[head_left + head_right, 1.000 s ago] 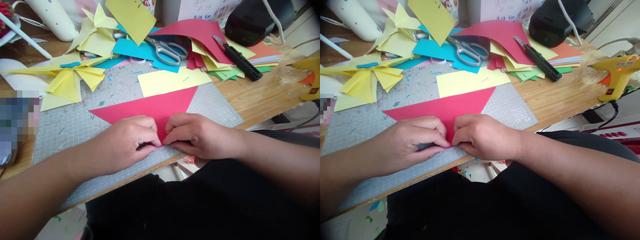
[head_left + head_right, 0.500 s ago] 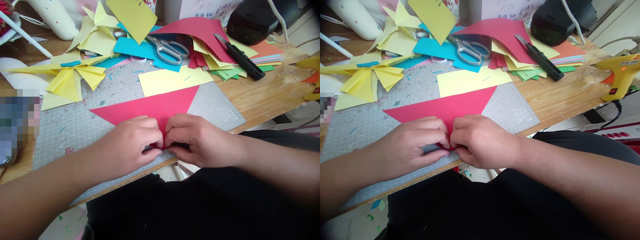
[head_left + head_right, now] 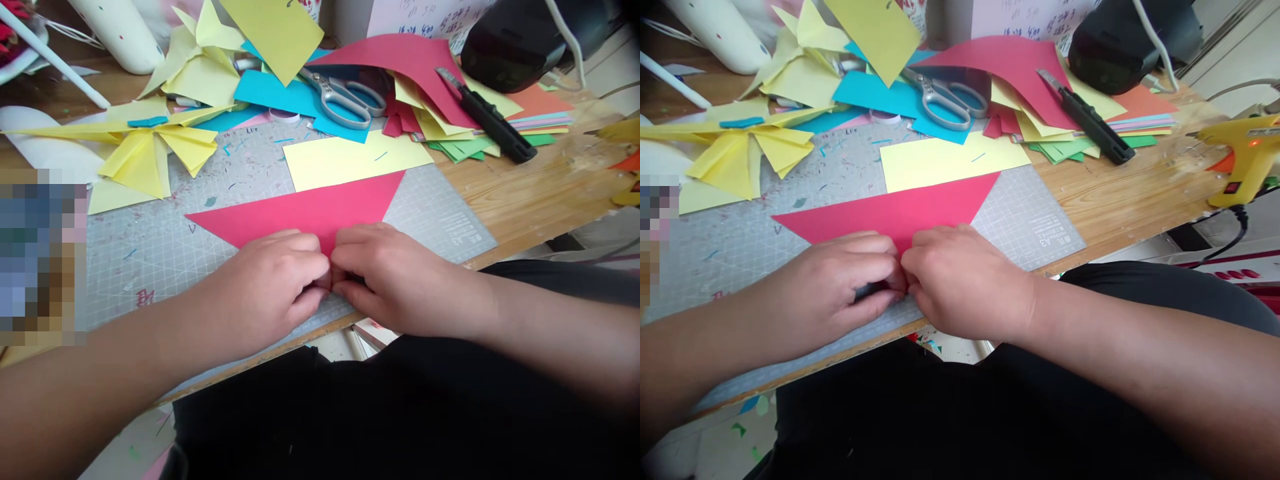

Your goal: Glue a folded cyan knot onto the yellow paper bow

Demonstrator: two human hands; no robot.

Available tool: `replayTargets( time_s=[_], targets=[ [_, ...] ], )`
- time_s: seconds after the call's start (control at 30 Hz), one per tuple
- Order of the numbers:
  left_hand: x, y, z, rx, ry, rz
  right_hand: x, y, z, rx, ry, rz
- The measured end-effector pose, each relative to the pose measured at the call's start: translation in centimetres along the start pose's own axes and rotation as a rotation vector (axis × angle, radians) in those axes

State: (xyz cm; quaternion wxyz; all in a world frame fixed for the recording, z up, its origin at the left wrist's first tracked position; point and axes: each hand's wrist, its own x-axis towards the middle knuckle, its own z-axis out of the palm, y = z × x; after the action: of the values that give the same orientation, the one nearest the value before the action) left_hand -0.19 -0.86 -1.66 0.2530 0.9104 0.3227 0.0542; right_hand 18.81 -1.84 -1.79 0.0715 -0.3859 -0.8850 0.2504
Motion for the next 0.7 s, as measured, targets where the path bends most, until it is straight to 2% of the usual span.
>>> replayTargets(
  time_s=[0.17,0.33,0.43,0.6,0.7],
  targets=[
    [-0.1,-0.4,-0.2,-0.037,-0.004,0.083,0.5,0.0,-0.9,0.021,-0.064,0.106],
    [-0.4,-1.2,-0.4,-0.044,0.001,0.172,0.6,0.1,-1.3,0.072,-0.076,0.111],
    [-0.4,-1.4,-0.3,-0.062,0.009,0.166,0.3,0.5,-1.1,0.108,-0.046,0.056],
    [-0.4,-1.5,-0.3,-0.085,0.016,0.157,-0.5,1.6,-0.4,0.167,0.045,-0.131],
    [-0.3,-1.4,-0.4,-0.087,0.002,0.144,-0.9,2.0,-0.2,0.194,0.076,-0.178]
  ],
)
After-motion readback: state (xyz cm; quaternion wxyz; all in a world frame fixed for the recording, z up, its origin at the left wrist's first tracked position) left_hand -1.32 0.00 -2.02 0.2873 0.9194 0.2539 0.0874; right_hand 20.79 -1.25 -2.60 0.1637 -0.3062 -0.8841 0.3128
